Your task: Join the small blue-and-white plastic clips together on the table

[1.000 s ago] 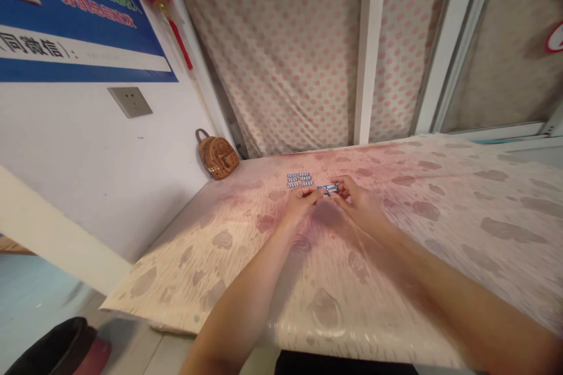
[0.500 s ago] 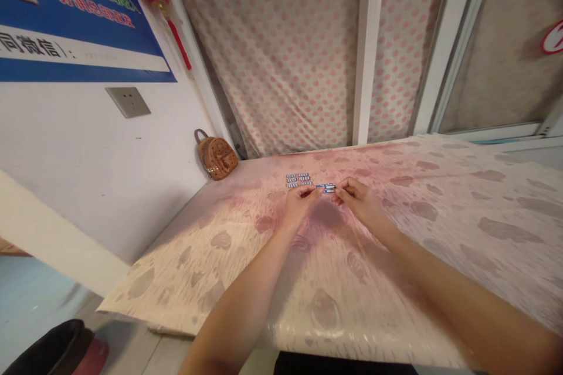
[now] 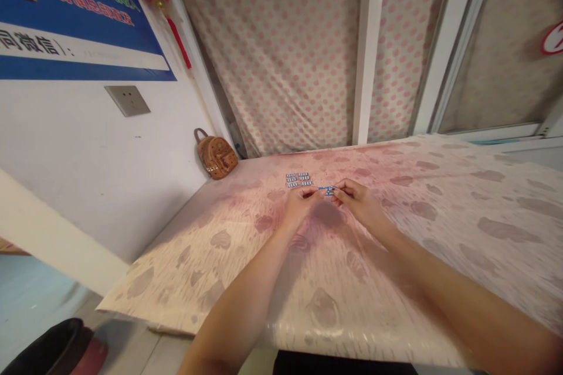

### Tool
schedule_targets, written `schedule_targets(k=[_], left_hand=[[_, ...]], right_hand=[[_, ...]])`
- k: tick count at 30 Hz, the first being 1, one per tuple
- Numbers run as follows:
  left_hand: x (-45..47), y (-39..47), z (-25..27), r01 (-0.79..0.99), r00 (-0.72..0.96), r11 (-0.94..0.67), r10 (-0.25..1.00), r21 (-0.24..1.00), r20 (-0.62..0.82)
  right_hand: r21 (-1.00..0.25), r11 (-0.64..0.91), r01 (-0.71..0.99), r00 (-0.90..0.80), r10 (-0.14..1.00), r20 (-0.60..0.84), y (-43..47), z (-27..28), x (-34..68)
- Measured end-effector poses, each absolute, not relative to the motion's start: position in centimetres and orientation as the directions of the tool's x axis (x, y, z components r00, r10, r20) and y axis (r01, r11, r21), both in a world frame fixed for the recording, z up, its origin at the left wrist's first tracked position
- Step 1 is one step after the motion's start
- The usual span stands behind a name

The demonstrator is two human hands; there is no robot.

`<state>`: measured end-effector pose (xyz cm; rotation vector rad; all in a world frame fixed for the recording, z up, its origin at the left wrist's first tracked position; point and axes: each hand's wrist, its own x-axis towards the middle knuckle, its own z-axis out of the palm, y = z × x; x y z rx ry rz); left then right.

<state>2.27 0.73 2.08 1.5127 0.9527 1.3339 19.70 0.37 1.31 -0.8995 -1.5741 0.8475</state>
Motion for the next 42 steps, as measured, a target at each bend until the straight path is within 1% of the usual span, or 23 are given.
schedule_targets(k=[6,9,12,15,18,21,24,30,32,35,37,40,42], left_hand=[[2.1,0.5,2.4,-0.013,0.101,-0.295,0.950,0.955,0.295],[2.2,0.5,2.5,-0.008,0.119,-0.305,0.945,0.952,0.304],[2.3,0.4,2.4,-0.018,0.092,-0.309,0.946,0.951,0.310],[2.3,0.4,2.5,-0.021,0.067,-0.287,0.955,0.958,0.288],[2.2,0.3,2.6,-0.018,0.071,-0.272,0.960,0.962,0.272],[2.2,0.3,2.6,-0.023,0.093,-0.264,0.960,0.964,0.265],[2.2,0.3,2.6,-0.029,0.100,-0.260,0.960,0.965,0.262],[2.2,0.4,2.5,-0.056,0.116,-0.258,0.958,0.965,0.263],[2.1,0.6,2.3,-0.063,0.107,-0.250,0.961,0.966,0.255],[1.8,1.0,1.9,-0.055,0.095,-0.243,0.964,0.969,0.247],[1.7,1.2,1.5,-0.029,0.122,-0.233,0.964,0.972,0.235],[1.5,1.6,0.8,0.040,0.186,-0.193,0.965,0.980,0.183],[1.2,2.0,0.3,0.084,0.182,-0.167,0.972,0.982,0.150]], right_hand=[[-0.894,0.428,0.129,-0.097,0.903,0.419,0.7,1.0,19.8],[-0.897,0.426,0.121,-0.108,0.904,0.415,0.8,0.8,19.7],[-0.889,0.435,0.144,-0.115,0.899,0.421,0.5,1.0,19.6],[-0.825,0.497,0.269,-0.118,0.867,0.483,-0.3,1.7,19.5],[-0.711,0.561,0.423,-0.177,0.821,0.543,-1.0,2.4,19.4],[-0.634,0.621,0.461,-0.237,0.775,0.587,-1.3,2.6,19.4],[-0.605,0.638,0.476,-0.254,0.759,0.600,-1.3,2.6,19.5],[-0.622,0.634,0.460,-0.264,0.767,0.586,-1.8,3.0,19.3],[-0.655,0.608,0.450,-0.248,0.789,0.562,-1.6,2.8,19.3],[-0.733,0.524,0.434,-0.164,0.846,0.508,-0.7,2.0,19.5],[-0.768,0.479,0.425,-0.152,0.874,0.461,0.1,1.1,19.8],[-0.805,0.435,0.402,-0.201,0.900,0.386,1.2,0.0,20.1],[-0.826,0.404,0.394,-0.207,0.914,0.349,1.6,-0.6,20.1]])
